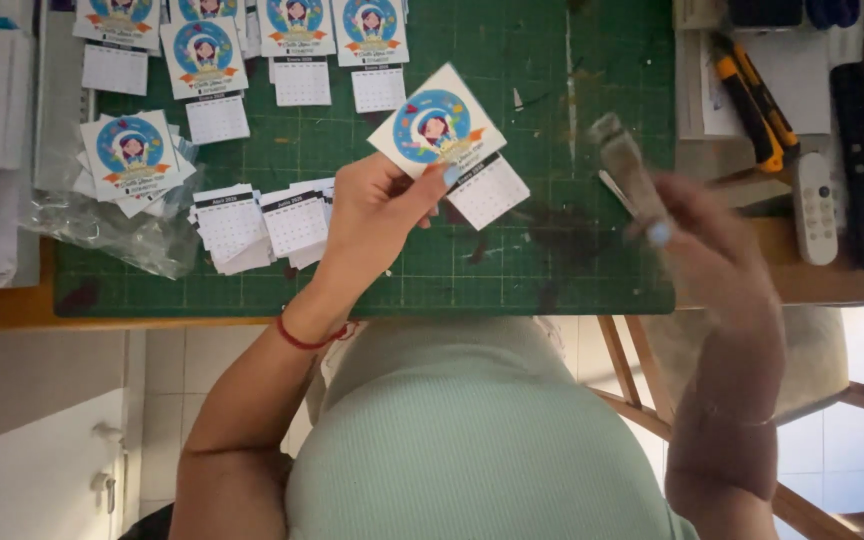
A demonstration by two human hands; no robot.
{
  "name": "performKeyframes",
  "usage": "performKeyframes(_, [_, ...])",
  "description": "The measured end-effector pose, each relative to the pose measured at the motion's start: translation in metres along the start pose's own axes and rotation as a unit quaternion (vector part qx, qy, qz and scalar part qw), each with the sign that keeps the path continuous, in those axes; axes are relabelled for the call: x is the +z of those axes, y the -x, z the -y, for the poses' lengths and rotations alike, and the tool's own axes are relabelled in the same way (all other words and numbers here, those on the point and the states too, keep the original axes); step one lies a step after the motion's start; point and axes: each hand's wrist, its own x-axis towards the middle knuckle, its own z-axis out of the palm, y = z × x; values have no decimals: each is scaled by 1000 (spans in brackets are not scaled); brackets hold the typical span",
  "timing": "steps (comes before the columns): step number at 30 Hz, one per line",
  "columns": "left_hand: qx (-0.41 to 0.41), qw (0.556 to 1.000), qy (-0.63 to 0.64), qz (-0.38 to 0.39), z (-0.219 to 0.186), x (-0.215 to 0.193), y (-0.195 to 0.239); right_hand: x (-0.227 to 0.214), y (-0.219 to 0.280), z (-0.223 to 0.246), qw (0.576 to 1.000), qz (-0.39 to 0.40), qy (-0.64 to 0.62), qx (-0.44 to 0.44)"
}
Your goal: Assembling small calendars by aligning printed cards with calendar pads and stapling them together.
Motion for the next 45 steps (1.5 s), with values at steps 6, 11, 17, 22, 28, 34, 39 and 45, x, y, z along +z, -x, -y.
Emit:
performKeyframes(6, [76,993,87,-7,-3,0,3,68,40,-64,921,61,-385,-3])
performKeyframes(11, [72,993,98,-5,-10,1,6,73,28,-52,962,76,-260,14])
performKeyframes(17, [69,991,114,4,-10,2,7,73,21,-40,967,68,-245,33])
performKeyframes(22, [63,992,108,13,-15,5,10,79,22,-48,964,56,-256,35])
performKeyframes(28, [72,992,103,20,-13,8,11,86,16,-32,964,44,-260,40])
performKeyframes(34, [59,994,93,22,-11,12,11,87,6,-21,967,60,-244,31])
performKeyframes(39, [68,993,91,13,-13,14,13,88,-3,-6,974,51,-217,31])
performKeyframes(45, [79,994,67,19,-6,8,9,95,-18,38,982,57,-178,-38])
